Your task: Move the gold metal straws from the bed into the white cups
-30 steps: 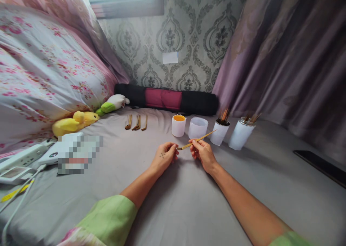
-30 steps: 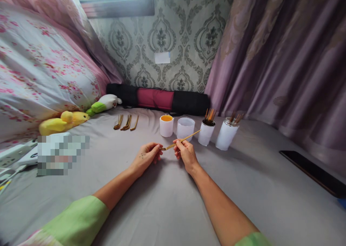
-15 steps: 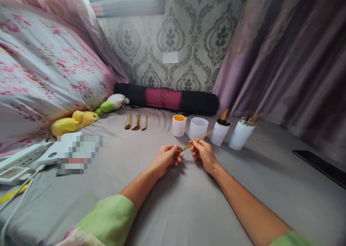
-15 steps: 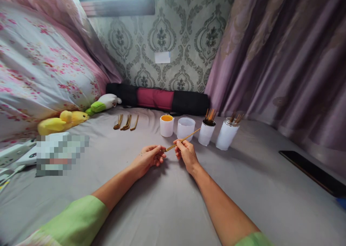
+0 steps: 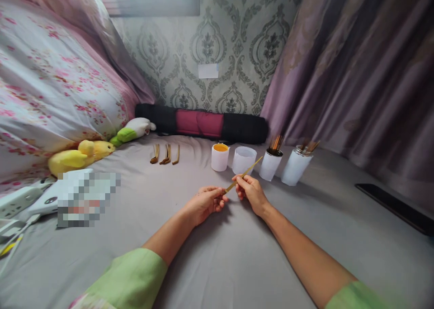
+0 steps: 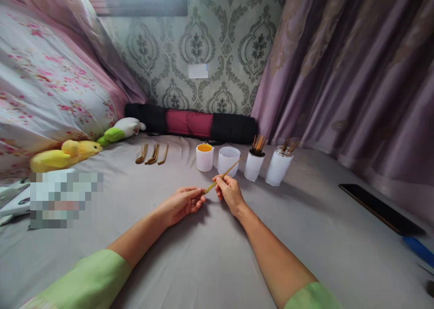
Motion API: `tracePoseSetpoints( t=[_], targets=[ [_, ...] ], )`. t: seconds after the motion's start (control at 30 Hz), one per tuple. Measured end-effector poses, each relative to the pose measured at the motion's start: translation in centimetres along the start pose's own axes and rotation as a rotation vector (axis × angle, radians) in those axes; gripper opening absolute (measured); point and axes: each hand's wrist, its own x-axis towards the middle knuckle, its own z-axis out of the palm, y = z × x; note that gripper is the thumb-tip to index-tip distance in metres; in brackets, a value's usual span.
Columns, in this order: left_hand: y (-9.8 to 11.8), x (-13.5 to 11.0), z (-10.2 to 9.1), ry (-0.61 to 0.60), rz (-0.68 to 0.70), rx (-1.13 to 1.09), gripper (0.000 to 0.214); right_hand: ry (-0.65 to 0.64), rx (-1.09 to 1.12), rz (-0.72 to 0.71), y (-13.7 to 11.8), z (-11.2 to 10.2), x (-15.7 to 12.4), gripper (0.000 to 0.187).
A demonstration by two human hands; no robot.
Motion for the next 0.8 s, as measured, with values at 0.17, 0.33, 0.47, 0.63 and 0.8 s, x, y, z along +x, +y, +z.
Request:
tracePoseSetpoints(
  t=[0.17, 0.33, 0.47, 0.63, 0.8],
  targets=[
    [0.0, 0.0, -0.1, 0.009, -0.026, 0.005, 0.013, 0.015, -0.038, -0.018, -0.1, -0.1, -0.1, 0.027],
    [0.0, -0.1, -0.2, 0.03, -0.028, 0.001, 0.014, 0.045, -0.022, -0.032, -0.1, -0.5, 0.1, 0.029],
    [-0.1, 0.0, -0.4, 0.031, -0.028, -0.009, 0.013, 0.073, -0.017, -0.044, -0.2, -0.9, 0.3, 0.029],
    [-0.1, 0.1, -0.5, 0.017, -0.022, -0.02, 0.012, 0.115, -0.004, -0.081, -0.6, -1.4, 0.5, 0.028],
    [0.0, 0.1, -0.5, 0.033, -0.038, -0.023, 0.011, 0.197, 0.034, -0.12, -1.2, -2.1, 1.0, 0.03]
  ],
)
